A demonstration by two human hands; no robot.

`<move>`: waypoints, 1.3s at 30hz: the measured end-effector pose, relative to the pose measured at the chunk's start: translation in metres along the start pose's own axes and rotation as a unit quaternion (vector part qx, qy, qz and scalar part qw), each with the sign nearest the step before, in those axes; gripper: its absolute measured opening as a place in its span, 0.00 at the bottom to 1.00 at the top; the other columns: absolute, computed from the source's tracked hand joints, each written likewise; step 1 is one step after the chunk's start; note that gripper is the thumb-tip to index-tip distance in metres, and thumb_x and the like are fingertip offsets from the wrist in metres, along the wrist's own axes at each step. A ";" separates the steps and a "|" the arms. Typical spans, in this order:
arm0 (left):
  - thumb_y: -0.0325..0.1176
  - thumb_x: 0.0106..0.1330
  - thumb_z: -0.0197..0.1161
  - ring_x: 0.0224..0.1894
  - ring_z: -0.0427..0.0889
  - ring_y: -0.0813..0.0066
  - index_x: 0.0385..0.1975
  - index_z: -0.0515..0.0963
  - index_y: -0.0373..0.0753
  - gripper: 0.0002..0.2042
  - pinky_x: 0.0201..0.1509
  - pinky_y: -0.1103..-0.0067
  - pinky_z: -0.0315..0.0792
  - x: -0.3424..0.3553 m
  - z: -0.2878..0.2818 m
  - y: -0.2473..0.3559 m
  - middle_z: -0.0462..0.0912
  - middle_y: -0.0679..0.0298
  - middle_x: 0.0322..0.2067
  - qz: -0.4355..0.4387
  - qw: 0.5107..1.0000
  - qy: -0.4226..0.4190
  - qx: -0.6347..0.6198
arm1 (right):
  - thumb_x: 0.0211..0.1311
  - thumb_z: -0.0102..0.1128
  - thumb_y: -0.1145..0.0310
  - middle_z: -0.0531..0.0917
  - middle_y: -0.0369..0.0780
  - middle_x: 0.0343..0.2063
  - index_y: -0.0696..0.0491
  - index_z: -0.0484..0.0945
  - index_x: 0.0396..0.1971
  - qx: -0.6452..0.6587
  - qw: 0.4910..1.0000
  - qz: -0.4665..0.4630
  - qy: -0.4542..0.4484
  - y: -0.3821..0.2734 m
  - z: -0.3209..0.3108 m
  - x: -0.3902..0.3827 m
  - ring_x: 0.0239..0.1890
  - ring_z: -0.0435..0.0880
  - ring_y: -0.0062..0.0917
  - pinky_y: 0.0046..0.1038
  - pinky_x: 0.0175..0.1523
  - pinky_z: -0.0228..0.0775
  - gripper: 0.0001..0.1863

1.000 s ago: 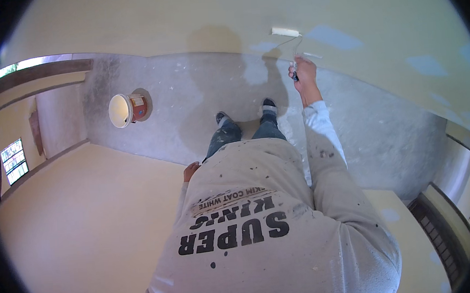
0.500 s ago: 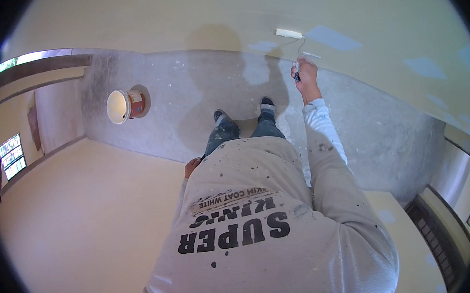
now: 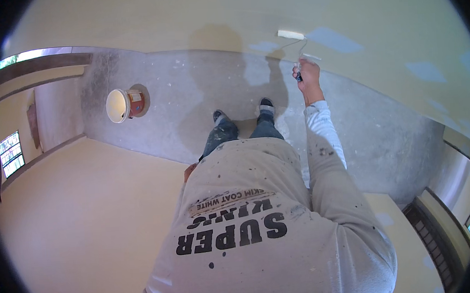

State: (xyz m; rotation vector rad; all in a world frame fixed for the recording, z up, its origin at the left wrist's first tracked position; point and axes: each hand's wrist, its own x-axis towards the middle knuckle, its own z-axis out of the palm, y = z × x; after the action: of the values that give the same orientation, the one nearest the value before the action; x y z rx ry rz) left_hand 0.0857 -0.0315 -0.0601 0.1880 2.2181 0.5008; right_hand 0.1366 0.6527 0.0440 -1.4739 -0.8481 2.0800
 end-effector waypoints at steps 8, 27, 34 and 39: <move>0.35 0.69 0.56 0.46 0.85 0.51 0.45 0.83 0.40 0.12 0.50 0.65 0.79 0.010 -0.020 0.033 0.87 0.54 0.43 0.051 0.998 0.030 0.007 | 0.74 0.53 0.70 0.76 0.38 0.23 0.59 0.75 0.44 0.014 0.997 -0.059 -0.050 -0.060 0.041 -0.104 0.17 0.72 0.21 0.23 0.19 0.63 0.08; 0.33 0.63 0.63 0.48 0.85 0.53 0.38 0.84 0.40 0.08 0.52 0.65 0.80 -0.011 -0.009 0.036 0.87 0.57 0.45 0.071 0.996 0.044 0.016 | 0.74 0.51 0.71 0.77 0.40 0.25 0.58 0.72 0.44 0.006 0.998 -0.023 -0.056 -0.047 0.004 -0.063 0.18 0.71 0.20 0.22 0.20 0.64 0.06; 0.39 0.67 0.58 0.48 0.85 0.51 0.45 0.84 0.38 0.14 0.53 0.65 0.78 -0.008 0.000 0.071 0.87 0.53 0.45 0.034 0.999 0.025 -0.017 | 0.74 0.51 0.71 0.76 0.40 0.24 0.58 0.73 0.44 0.008 0.998 -0.034 -0.051 -0.051 0.008 -0.076 0.18 0.72 0.21 0.23 0.20 0.64 0.07; 0.35 0.68 0.57 0.46 0.86 0.55 0.49 0.83 0.36 0.15 0.47 0.66 0.79 -0.025 -0.004 0.072 0.88 0.53 0.43 0.059 0.997 0.036 0.024 | 0.73 0.53 0.71 0.76 0.41 0.25 0.58 0.73 0.47 0.026 0.997 0.029 -0.059 0.002 -0.016 0.009 0.19 0.73 0.24 0.25 0.21 0.66 0.09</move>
State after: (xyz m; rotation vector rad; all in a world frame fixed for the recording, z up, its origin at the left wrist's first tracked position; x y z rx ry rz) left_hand 0.0962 0.0259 -0.0104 0.3325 2.2999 0.5268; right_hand 0.1487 0.6604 0.0327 -1.3750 -0.7971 2.2343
